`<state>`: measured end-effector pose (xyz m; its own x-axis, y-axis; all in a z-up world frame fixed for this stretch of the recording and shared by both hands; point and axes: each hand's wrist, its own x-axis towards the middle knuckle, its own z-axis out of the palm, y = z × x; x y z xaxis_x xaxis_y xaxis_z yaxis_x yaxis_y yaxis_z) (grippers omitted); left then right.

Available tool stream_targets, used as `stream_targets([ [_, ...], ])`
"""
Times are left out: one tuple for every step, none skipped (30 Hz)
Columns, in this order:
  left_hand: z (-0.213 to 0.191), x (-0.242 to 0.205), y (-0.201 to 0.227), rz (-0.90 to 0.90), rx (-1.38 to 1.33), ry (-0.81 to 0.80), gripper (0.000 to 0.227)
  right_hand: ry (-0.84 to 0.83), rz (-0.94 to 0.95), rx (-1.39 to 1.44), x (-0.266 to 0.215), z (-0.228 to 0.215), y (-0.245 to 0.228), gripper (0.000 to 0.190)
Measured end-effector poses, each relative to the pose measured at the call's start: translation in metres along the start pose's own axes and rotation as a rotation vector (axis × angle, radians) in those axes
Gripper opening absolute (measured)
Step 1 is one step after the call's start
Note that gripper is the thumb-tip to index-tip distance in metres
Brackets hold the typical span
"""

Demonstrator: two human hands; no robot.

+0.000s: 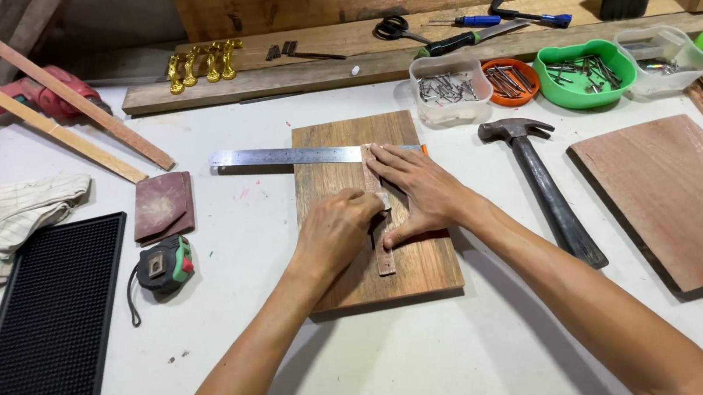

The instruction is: Measure and mark wood strips on a workbench using a tape measure and pencil.

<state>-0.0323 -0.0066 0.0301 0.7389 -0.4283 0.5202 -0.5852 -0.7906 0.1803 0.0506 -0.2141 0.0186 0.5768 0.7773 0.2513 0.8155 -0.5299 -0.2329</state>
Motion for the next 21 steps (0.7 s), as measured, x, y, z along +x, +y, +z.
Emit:
stream_targets([
  [-0.005,-0.003,0.007,0.0,0.004,0.003,0.008,0.002,-0.004,-0.001,0.0,0.0,0.0,0.141],
  [-0.01,-0.006,0.014,-0.021,0.007,-0.062,0.008,-0.001,0.0,-0.008,0.0,0.0,0.0,0.143],
  [-0.015,-0.01,0.02,-0.045,0.009,-0.128,0.009,-0.007,0.004,-0.013,0.0,0.001,0.0,0.144],
  [-0.013,-0.013,0.021,-0.047,0.012,-0.126,0.009,-0.007,0.0,-0.013,0.0,0.002,0.0,0.144],
  [-0.011,-0.014,0.022,0.007,0.041,-0.106,0.008,0.0,-0.007,-0.02,0.0,0.002,0.001,0.145],
  [-0.009,-0.015,0.021,0.061,0.071,-0.087,0.008,0.006,-0.013,-0.027,0.001,0.003,0.002,0.145],
  [-0.004,-0.015,0.019,0.056,0.07,-0.089,0.008,0.003,-0.015,-0.024,0.0,0.006,0.004,0.145],
  [0.002,-0.015,0.017,0.051,0.124,-0.105,0.008,0.0,-0.012,-0.036,0.0,0.009,0.006,0.147],
  [0.009,-0.015,0.014,0.048,0.176,-0.123,0.011,-0.003,-0.006,-0.048,-0.001,0.012,0.01,0.148],
  [0.016,-0.011,0.005,0.045,0.174,-0.126,0.011,-0.006,-0.006,-0.044,0.001,0.014,0.011,0.148],
  [0.024,-0.007,-0.004,0.034,0.155,-0.094,0.01,-0.013,0.012,-0.039,0.0,0.017,0.013,0.153],
  [0.033,-0.003,-0.013,0.022,0.135,-0.061,0.01,-0.021,0.03,-0.034,0.0,0.02,0.015,0.158],
  [0.036,0.005,-0.021,0.023,0.13,-0.064,0.01,-0.024,0.035,-0.032,0.0,0.017,0.013,0.158],
  [0.04,0.013,-0.029,-0.007,0.132,-0.082,0.009,0.005,0.04,0.007,-0.001,0.013,0.01,0.159],
  [0.045,0.02,-0.036,-0.037,0.132,-0.099,0.009,0.032,0.045,0.045,-0.002,0.01,0.008,0.161],
  [0.045,0.029,-0.039,-0.038,0.124,-0.102,0.009,0.026,0.051,0.046,-0.002,0.011,0.009,0.161],
  [0.046,0.038,-0.042,-0.098,0.095,-0.113,0.01,0.043,0.036,0.063,-0.002,0.013,0.011,0.164],
  [0.046,0.047,-0.045,-0.159,0.067,-0.123,0.011,0.059,0.02,0.08,-0.002,0.014,0.012,0.167],
  [0.055,0.051,-0.053,-0.156,0.062,-0.124,0.011,0.057,0.025,0.078,-0.001,0.015,0.013,0.167],
  [0.063,0.054,-0.059,-0.145,0.102,-0.08,0.007,0.063,0.016,0.077,-0.001,0.015,0.013,0.167],
  [0.071,0.058,-0.064,-0.134,0.143,-0.034,0.005,0.069,0.006,0.075,-0.001,0.015,0.013,0.168],
])
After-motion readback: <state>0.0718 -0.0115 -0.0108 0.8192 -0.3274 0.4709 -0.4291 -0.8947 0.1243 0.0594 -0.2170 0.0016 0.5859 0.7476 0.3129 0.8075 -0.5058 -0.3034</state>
